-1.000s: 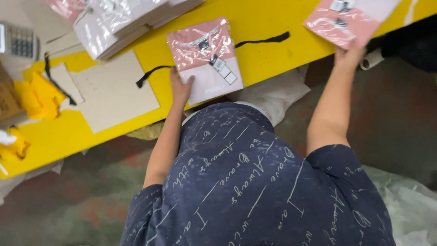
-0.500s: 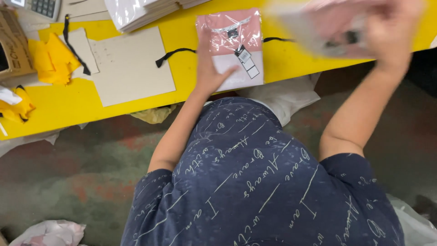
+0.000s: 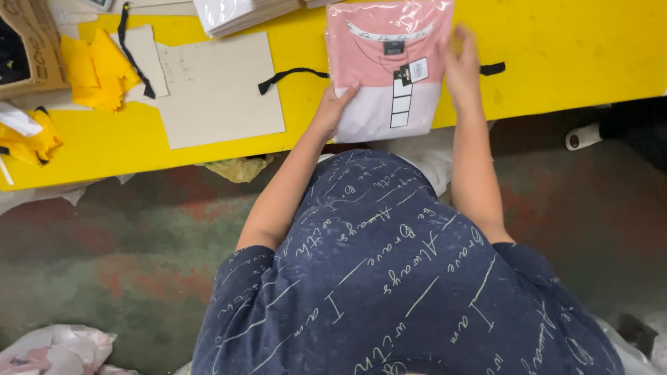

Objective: The person folds pink and white garments, places them into clear plastic bags, and secures the packages with black ribbons. They stack the finished packages on a yellow table.

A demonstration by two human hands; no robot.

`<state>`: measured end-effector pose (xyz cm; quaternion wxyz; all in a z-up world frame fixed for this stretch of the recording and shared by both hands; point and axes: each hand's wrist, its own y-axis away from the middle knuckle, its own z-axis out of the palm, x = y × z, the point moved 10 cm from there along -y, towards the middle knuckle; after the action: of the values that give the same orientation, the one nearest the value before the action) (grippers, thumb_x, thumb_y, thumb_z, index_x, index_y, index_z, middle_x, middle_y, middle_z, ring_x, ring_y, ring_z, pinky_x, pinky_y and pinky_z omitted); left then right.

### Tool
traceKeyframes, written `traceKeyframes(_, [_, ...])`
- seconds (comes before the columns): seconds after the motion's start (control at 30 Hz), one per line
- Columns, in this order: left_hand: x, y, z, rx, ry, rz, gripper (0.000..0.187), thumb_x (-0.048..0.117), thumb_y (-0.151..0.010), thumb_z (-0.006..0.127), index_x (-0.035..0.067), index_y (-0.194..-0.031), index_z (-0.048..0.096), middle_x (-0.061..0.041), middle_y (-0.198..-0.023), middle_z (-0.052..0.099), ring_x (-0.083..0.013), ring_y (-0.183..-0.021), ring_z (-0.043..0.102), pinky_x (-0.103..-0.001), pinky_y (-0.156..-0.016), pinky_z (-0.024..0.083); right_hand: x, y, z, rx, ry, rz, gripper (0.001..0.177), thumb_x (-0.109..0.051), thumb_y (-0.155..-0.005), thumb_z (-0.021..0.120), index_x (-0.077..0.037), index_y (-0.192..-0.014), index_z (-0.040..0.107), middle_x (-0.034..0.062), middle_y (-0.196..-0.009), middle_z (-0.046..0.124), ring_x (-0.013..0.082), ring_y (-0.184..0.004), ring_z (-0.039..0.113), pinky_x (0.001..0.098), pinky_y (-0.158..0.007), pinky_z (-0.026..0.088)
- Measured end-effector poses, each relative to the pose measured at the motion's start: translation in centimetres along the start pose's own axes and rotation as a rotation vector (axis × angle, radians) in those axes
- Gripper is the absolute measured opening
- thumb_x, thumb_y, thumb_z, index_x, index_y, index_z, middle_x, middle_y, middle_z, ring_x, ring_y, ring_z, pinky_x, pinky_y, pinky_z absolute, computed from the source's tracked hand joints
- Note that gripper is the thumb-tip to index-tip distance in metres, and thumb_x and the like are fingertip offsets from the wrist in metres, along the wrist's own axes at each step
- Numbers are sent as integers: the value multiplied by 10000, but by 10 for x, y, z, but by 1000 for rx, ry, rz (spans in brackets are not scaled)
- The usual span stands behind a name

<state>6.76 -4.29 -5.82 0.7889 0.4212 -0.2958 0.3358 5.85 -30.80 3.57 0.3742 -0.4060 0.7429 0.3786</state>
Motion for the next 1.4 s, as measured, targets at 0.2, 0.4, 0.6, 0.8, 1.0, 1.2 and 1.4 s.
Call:
traceKeyframes(0.2, [8,-9,-13,63,-12,90,687,457,-798,803,101,-1331,556,-117,-1285,686,-246,-1134,676,-395,-971,595,21,16,29,-85,-329,-157,400,-291,-1037,616,-47,-1335,508,106,-1293,630,193,-1179,619,317,-971,520])
traceKeyframes(0.4, [18,-7,-16,150,-92,55,886,582,-776,724,132,-1448,360,-151,-1419,540,-279,-1254,598,-419,-1060,547,0,22,24,-25,-367,-238,523,-433,-1023,650,-54,-1346,489,119,-1290,640,210,-1167,640,317,-950,535])
traceKeyframes(0.6, [31,-9,-10,62,75,136,737,495,-882,709,121,-1470,472,-121,-1407,620,-252,-1233,632,-392,-1045,553,-19,26,20,-19,-391,-289,463,-386,-1051,635,-73,-1364,498,99,-1300,632,194,-1187,616,307,-999,521])
traceKeyframes(0.8, [148,57,57,-40,-519,800,258,287,-1014,676,138,-1219,624,-45,-1194,622,-199,-1109,594,-291,-898,548,-61,69,-26,508,24,-749,834,-260,-1079,875,-155,-1626,254,3,-1716,195,233,-1635,237,475,-1381,360])
traceKeyframes(1.0, [131,81,119,-204,-1356,1313,113,-89,-915,670,-23,-964,592,-163,-1095,707,-301,-971,702,-344,-677,605,-128,134,5,425,613,-1302,71,-29,-989,696,-41,-1009,762,124,-1059,731,316,-1018,664,472,-950,391])
traceKeyframes(1.2, [26,10,71,-513,-1244,781,405,405,-1036,635,22,-1155,576,-206,-1382,565,-360,-1158,634,-460,-961,543,8,103,57,166,611,-1083,263,69,-887,725,-47,-1116,778,90,-1156,752,276,-1037,701,381,-851,577])
traceKeyframes(1.4, [27,-52,46,-84,-1781,615,499,165,-1161,534,156,-1624,349,-63,-1688,211,-295,-1566,101,-587,-1253,7,6,117,72,145,615,-1155,369,-42,-967,826,0,-1312,702,207,-1286,714,351,-1165,709,416,-1068,593])
